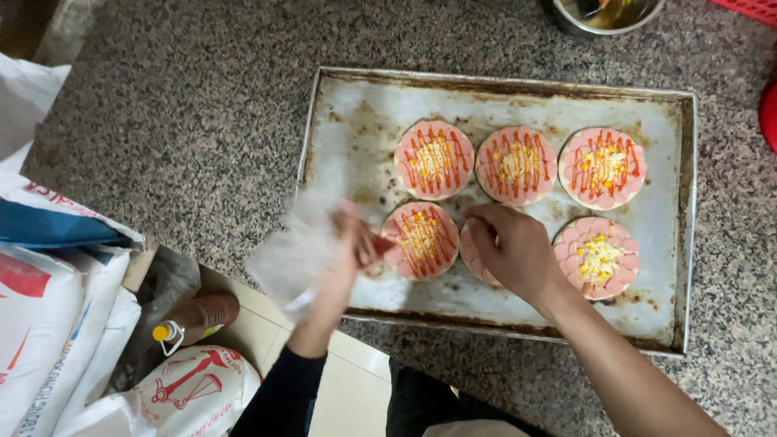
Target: The person drizzles sauce from a piping bag onto mini-pizzas, places a tray into an oven, and then uses a knife to finely dice a piece of pastry on a counter.
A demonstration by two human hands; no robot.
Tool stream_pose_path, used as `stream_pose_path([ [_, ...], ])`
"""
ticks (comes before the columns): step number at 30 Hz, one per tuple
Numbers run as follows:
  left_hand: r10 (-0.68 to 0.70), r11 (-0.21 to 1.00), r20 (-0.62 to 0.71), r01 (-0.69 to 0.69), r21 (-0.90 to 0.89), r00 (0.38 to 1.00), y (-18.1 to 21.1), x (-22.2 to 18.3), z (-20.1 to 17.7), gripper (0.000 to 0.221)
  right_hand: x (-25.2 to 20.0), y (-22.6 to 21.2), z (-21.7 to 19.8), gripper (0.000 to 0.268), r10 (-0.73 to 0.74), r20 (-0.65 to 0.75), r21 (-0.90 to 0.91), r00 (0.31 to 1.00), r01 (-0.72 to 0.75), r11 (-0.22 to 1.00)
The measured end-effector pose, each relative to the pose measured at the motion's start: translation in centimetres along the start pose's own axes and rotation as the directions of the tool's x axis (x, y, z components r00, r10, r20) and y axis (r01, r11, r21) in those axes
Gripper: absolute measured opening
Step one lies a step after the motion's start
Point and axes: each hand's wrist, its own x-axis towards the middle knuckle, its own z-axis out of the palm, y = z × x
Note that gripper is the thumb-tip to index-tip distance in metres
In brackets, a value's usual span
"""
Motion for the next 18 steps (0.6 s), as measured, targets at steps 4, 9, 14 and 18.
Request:
stream_pose_path([
  [4, 0.069, 0.960, -0.002, -0.067, -0.272, 0.998, -3.3, 1.7, -1.0, 0.061, -0.1, -0.3, 0.3, 0.019, -0.068, -0.011, 0.018, 0.998, 0.068, 0.997],
  [9, -0.118, 0.951, 0.025, 0.120, -0.286, 0.993, -5.9, 1.4, -0.8, 0.060, -0.1, -0.4, 0.1, 0.018, -0.032, 0.018, 0.015, 0.999, 0.032, 0.999],
  [14, -0.088, 0.987, -0.062, 0.079, -0.142, 0.994, -1.7, -1.0, 1.1, 0.053, -0.4, -0.1, -0.6, 0.020, 0.028, 0.012, 0.049, 1.000, -0.028, 0.998],
  [18, 0.147, 0.932, -0.149, -0.187, -0.311, 0.978, 5.0, -1.1, 1.5, 0.056, -0.9, 1.8, -2.2, 0.022, 0.092, -0.029, 0.019, 0.995, -0.092, 0.996],
])
